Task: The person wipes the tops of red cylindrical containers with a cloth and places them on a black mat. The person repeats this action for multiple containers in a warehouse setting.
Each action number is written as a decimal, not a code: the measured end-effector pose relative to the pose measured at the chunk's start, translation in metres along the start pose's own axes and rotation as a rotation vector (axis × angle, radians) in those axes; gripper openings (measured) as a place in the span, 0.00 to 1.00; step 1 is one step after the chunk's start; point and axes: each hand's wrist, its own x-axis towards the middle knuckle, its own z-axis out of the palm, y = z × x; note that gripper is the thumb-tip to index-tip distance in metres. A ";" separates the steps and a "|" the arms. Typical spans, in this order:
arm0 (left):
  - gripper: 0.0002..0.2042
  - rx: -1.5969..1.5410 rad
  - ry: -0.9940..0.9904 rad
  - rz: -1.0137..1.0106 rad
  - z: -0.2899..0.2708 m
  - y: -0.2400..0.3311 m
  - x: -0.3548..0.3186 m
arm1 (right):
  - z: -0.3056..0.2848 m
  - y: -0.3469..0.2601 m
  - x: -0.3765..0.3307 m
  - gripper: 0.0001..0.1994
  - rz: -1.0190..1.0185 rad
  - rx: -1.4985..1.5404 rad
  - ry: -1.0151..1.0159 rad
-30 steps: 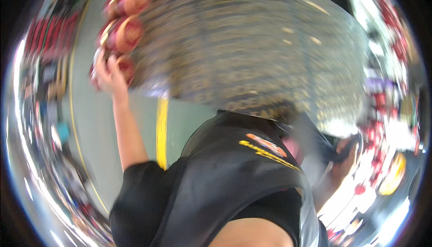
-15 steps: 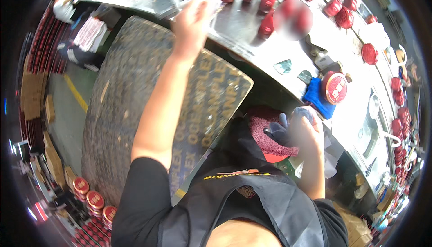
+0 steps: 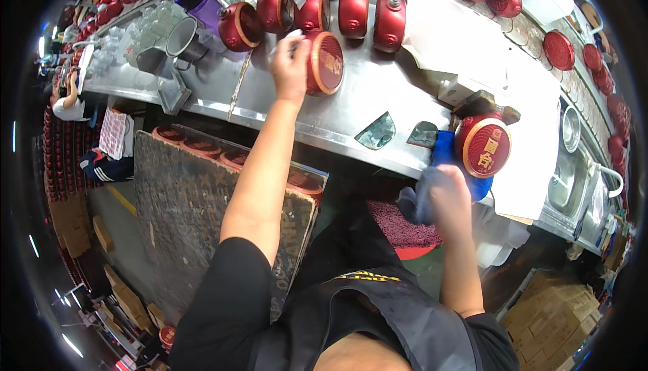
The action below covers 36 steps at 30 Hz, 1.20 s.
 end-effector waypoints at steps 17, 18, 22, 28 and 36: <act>0.15 -0.737 0.137 -0.219 -0.093 0.173 -0.097 | 0.110 0.008 0.057 0.30 -0.116 0.026 -0.207; 0.16 -0.677 0.138 -0.211 -0.099 0.177 -0.101 | 0.112 0.006 0.058 0.29 -0.096 0.020 -0.206; 0.15 -0.656 0.164 -0.136 -0.114 0.188 -0.114 | 0.124 0.003 0.062 0.21 0.008 0.097 -0.183; 0.13 -0.730 0.310 -0.243 -0.141 0.197 -0.125 | 0.134 -0.001 0.029 0.35 -0.006 -0.055 -0.418; 0.12 -0.863 0.346 -0.283 -0.183 0.219 -0.159 | 0.156 -0.009 0.001 0.27 0.062 -0.092 -0.416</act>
